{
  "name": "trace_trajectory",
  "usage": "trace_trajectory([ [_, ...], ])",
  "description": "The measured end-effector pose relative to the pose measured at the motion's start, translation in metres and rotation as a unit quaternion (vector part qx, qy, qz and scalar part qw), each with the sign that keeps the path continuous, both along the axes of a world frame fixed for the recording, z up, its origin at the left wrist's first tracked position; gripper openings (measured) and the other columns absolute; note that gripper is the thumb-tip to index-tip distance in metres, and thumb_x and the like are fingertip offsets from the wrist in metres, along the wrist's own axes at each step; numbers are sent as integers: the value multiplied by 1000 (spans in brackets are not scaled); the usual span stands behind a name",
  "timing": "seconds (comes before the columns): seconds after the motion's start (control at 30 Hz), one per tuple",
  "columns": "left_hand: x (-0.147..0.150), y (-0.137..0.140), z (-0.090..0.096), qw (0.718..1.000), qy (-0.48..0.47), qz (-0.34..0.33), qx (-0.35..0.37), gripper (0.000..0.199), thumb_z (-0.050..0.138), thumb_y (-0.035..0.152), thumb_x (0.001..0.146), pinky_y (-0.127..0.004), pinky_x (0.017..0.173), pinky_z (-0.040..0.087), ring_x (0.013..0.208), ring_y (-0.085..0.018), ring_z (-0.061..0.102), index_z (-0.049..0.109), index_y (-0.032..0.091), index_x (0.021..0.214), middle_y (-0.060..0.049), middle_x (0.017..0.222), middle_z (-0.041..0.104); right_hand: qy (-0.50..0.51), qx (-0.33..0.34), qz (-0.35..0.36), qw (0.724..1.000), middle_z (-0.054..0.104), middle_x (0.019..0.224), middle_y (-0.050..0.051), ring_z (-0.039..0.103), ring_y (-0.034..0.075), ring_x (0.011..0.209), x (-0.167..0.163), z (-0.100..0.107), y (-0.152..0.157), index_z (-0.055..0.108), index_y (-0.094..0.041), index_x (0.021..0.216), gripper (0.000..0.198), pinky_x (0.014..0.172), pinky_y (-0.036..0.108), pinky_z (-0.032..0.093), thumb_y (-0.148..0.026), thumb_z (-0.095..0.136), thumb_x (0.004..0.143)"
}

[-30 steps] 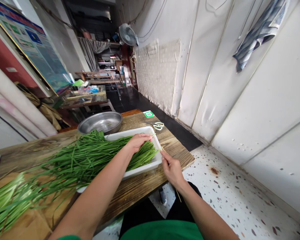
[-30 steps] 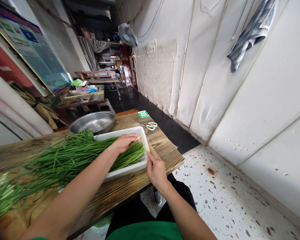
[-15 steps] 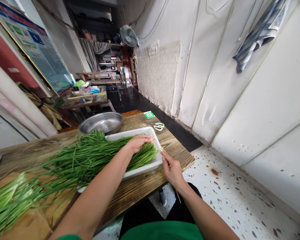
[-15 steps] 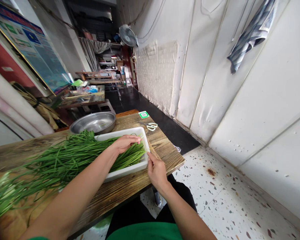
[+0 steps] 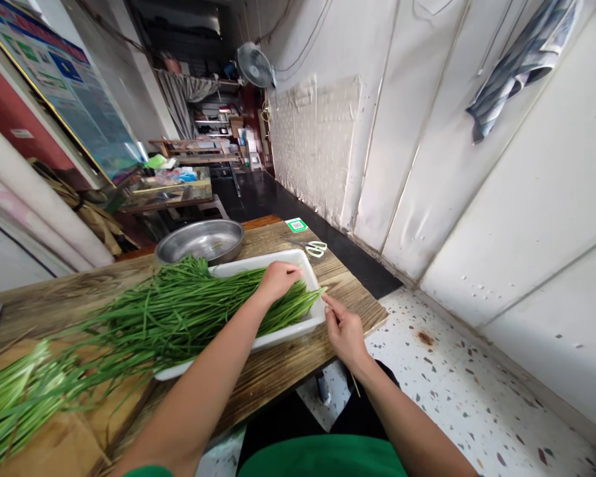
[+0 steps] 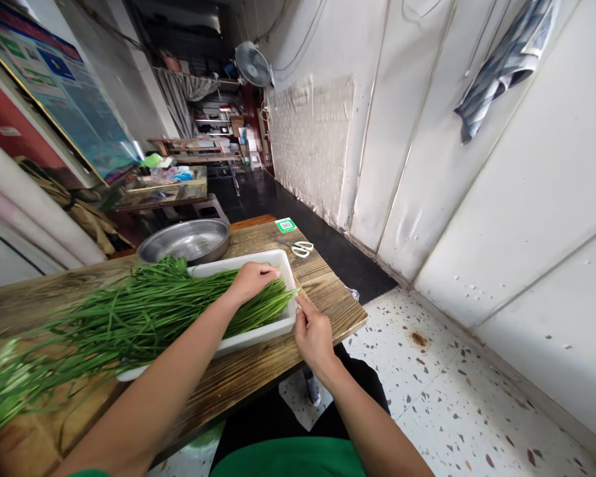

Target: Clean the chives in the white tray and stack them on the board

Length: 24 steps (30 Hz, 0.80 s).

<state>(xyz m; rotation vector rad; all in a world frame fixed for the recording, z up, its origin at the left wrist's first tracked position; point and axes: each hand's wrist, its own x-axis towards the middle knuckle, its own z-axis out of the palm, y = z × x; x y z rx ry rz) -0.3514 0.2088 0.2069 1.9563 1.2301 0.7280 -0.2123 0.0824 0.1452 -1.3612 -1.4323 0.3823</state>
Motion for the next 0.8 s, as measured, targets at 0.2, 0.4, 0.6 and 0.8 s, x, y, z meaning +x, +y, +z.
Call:
trace_trajectory([
  [0.2, 4, 1, -9, 956, 233, 6, 178, 16, 59, 31, 65, -31, 76, 32, 81, -23, 52, 70, 21, 70, -7, 76, 65, 12, 1, -3, 1000, 65, 103, 7, 64, 19, 84, -1, -6, -2, 58, -18, 110, 34, 73, 30, 51, -24, 40, 82],
  [0.4, 3, 4, -17, 932, 294, 117, 178, 31, 64, 47, 58, -37, 78, 29, 87, -30, 49, 66, 16, 61, -14, 78, 62, 13, -2, 3, 1000, 65, 103, 7, 63, 19, 86, -2, -8, -3, 58, -18, 111, 34, 76, 29, 50, -24, 41, 82],
  [0.6, -2, 7, -19, 923, 325, 96, 181, 26, 58, 43, 65, -34, 74, 30, 86, -27, 50, 68, 19, 67, -12, 82, 63, 11, 5, 5, 1000, 64, 103, 7, 62, 19, 89, -4, -8, -4, 59, -17, 109, 33, 79, 30, 49, -24, 42, 82],
  [0.8, -1, 0, -8, 914, 339, 97, 202, 26, 46, 27, 73, -31, 71, 32, 79, -24, 54, 69, 17, 66, -13, 78, 65, -13, -3, 15, 1000, 66, 99, 7, 63, 20, 85, 0, -5, -5, 60, -18, 109, 33, 76, 31, 50, -23, 42, 81],
])
